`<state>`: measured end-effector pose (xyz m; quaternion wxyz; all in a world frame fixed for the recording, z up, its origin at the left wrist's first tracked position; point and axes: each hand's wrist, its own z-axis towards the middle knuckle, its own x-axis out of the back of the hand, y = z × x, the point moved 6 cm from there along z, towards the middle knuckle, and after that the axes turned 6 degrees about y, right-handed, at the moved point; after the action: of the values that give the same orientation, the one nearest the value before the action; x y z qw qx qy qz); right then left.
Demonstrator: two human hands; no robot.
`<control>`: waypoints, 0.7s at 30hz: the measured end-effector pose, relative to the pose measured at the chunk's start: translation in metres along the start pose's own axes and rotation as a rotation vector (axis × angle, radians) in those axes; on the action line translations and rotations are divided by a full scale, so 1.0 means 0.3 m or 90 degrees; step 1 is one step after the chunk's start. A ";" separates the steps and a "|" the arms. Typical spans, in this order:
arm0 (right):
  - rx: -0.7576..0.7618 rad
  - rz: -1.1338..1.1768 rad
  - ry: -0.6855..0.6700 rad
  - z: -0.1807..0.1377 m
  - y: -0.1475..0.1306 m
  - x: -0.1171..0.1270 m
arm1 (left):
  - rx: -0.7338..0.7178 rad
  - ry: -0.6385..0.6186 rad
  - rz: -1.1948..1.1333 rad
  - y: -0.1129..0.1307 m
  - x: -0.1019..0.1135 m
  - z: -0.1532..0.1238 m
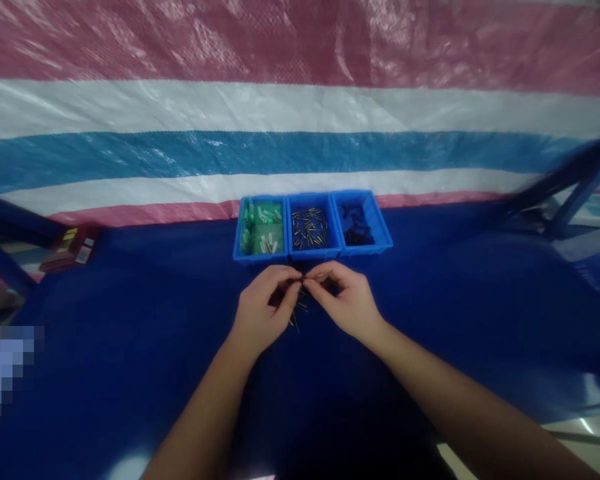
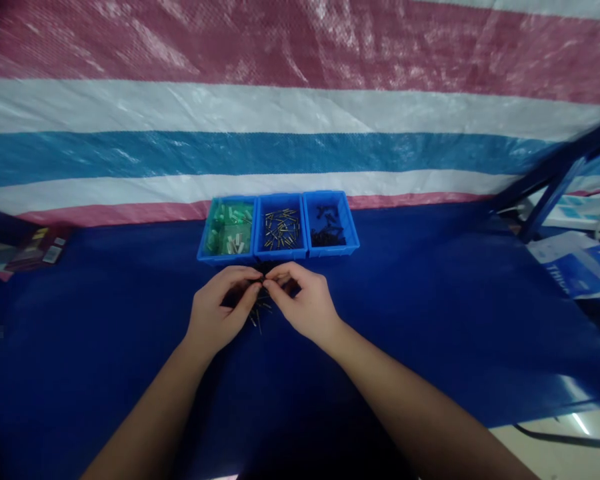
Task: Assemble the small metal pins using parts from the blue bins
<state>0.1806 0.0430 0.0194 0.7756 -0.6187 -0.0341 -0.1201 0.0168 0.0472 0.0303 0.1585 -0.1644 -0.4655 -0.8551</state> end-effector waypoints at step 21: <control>-0.012 -0.020 -0.022 0.005 0.002 -0.006 | 0.005 0.009 0.015 -0.013 -0.001 0.000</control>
<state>0.1792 0.0448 0.0189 0.7671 -0.6272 -0.0562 -0.1222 0.0155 0.0491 0.0273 0.1724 -0.1632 -0.4657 -0.8525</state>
